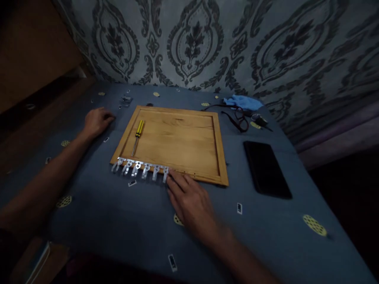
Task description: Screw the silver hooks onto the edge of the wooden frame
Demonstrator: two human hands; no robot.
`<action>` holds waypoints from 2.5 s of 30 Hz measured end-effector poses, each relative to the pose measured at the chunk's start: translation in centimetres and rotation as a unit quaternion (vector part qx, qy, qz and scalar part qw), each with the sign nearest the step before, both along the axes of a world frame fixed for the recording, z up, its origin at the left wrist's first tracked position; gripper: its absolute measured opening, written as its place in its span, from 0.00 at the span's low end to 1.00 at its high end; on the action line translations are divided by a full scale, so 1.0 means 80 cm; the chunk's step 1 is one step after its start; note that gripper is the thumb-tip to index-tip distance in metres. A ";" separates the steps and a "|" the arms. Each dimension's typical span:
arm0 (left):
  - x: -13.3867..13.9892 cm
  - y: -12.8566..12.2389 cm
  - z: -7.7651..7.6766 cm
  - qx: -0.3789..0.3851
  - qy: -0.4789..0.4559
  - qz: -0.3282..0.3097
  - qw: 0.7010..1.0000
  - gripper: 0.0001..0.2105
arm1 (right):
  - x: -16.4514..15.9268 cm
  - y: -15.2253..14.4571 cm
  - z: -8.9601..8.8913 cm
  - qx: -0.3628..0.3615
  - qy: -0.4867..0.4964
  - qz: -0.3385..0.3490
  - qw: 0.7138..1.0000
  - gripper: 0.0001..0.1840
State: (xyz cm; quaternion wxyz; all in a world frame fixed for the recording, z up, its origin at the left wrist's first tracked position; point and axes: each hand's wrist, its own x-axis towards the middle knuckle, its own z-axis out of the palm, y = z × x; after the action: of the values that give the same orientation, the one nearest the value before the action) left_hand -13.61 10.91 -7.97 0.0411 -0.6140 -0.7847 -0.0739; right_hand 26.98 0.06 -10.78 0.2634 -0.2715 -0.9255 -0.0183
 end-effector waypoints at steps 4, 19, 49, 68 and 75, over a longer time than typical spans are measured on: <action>0.005 0.000 0.005 -0.011 0.010 0.006 1.000 0.14 | 0.000 -0.001 0.003 -0.007 -0.002 0.001 1.000 0.15; 0.021 -0.003 0.010 -0.021 0.046 0.020 0.999 0.17 | -0.001 -0.003 0.007 -0.048 -0.031 -0.010 0.998 0.16; 0.059 -0.036 0.007 0.041 -0.152 -0.095 0.983 0.14 | 0.002 -0.002 0.005 -0.066 -0.019 -0.017 0.997 0.17; 0.128 -0.059 0.045 -0.002 -0.177 -0.315 0.933 0.13 | 0.005 -0.004 0.004 -0.088 -0.031 -0.021 0.995 0.19; 0.160 -0.068 0.050 -0.071 -0.205 -0.404 0.889 0.10 | 0.005 -0.004 0.006 -0.072 -0.017 -0.017 0.997 0.18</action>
State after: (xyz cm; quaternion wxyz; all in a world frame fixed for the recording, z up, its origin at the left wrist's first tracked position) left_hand -0.77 5.45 -4.01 -0.1976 -0.8506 -0.4628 -0.1527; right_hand 27.37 -0.25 -10.28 0.2270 -0.3047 -0.9242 0.0389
